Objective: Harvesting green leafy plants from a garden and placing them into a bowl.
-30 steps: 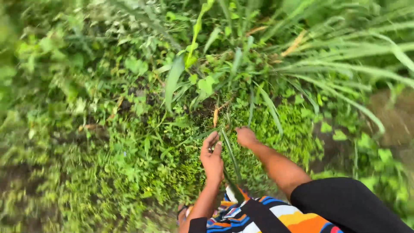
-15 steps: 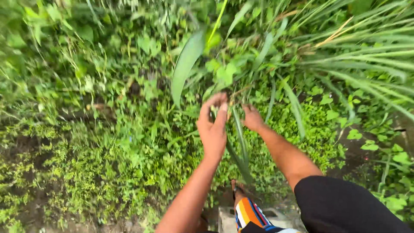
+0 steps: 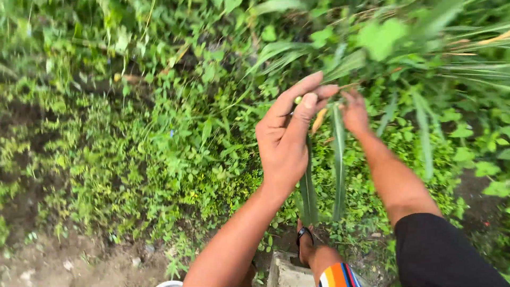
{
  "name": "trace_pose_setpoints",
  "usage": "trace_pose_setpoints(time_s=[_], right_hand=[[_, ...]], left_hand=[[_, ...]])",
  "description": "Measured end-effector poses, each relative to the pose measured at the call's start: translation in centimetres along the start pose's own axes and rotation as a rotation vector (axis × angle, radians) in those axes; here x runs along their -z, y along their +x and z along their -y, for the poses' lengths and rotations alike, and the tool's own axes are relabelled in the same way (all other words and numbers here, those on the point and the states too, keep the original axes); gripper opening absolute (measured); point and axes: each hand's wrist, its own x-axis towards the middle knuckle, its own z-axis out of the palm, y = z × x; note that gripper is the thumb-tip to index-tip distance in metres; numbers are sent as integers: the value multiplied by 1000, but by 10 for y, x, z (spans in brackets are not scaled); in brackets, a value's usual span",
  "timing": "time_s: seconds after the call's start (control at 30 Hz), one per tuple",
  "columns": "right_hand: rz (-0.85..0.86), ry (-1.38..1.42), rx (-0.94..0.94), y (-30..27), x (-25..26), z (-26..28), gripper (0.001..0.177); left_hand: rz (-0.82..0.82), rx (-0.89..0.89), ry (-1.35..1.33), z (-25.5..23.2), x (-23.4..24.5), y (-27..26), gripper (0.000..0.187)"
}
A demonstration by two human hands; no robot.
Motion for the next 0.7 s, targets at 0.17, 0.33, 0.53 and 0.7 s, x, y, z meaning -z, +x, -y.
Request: trace_pose_setpoints(time_s=[0.17, 0.33, 0.53, 0.7], right_hand=[[6, -23, 151, 11, -28, -21, 43], [10, -39, 291, 16, -65, -38, 24], [-108, -146, 320, -9, -110, -97, 10], [-131, -310, -229, -50, -134, -201, 22]], left_hand=[[-61, -27, -53, 6, 64, -23, 30], [-143, -72, -58, 23, 131, -37, 31], [-177, -338, 333, 78, 224, -13, 45], [-449, -65, 210, 164, 297, -8, 46]])
